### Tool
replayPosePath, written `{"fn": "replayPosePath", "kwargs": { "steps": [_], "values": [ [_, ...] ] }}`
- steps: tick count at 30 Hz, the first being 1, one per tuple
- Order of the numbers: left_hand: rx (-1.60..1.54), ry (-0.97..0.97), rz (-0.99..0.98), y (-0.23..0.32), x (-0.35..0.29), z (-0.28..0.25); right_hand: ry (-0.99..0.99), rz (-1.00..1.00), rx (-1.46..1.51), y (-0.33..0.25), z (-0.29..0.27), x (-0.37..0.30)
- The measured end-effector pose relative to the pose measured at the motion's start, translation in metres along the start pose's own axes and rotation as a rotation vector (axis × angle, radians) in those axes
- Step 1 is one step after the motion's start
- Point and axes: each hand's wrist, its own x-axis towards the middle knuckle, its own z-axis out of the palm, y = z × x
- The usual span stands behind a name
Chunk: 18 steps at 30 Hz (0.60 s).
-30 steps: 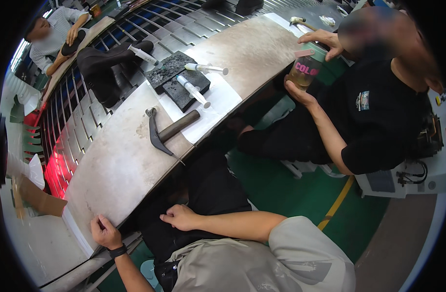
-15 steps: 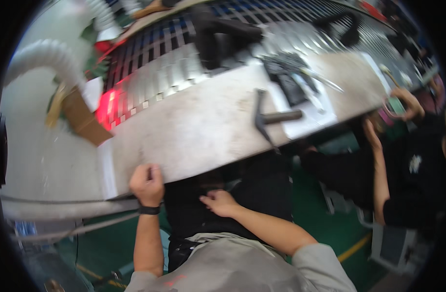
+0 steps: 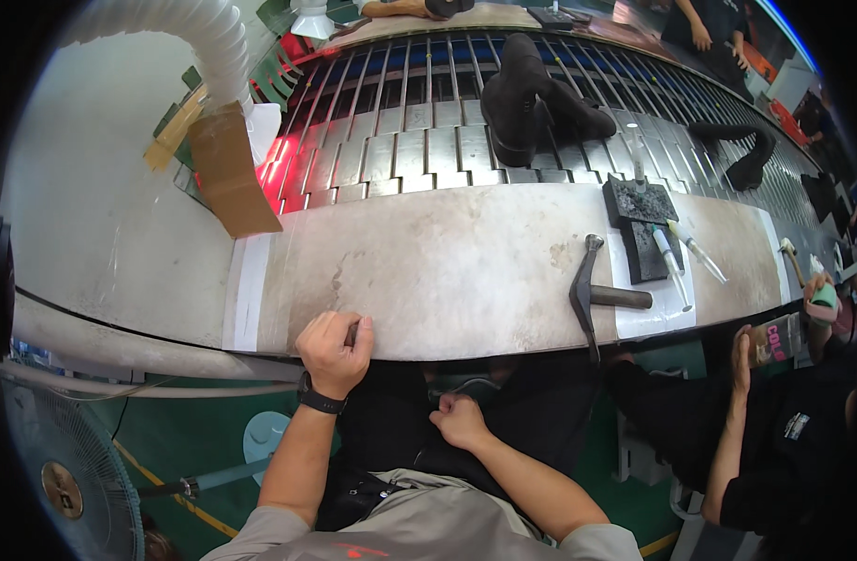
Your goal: The person attaches soles onto boot uppers by aligning and pressing them together firmly along the edges by hand, then places the assembled boots onto the conveyor belt.
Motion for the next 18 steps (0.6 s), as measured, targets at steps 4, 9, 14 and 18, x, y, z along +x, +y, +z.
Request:
{"fn": "replayPosePath", "kwargs": {
  "steps": [4, 9, 14, 18],
  "values": [
    [0.003, -0.005, 0.002, 0.0, -0.001, -0.001, -0.07, 0.022, -0.015, 0.003, -0.001, 0.005],
    [0.008, 0.002, 0.006, 0.0, -0.003, 0.001, -0.091, -0.017, 0.006, 0.004, -0.001, 0.004],
    [-0.002, -0.009, -0.006, 0.002, -0.004, 0.001, -0.137, -0.022, -0.003, -0.001, -0.005, 0.005],
    [0.013, -0.007, -0.015, 0.002, -0.001, 0.001, -0.12, -0.038, 0.004, 0.008, 0.0, 0.01]
  ]
}}
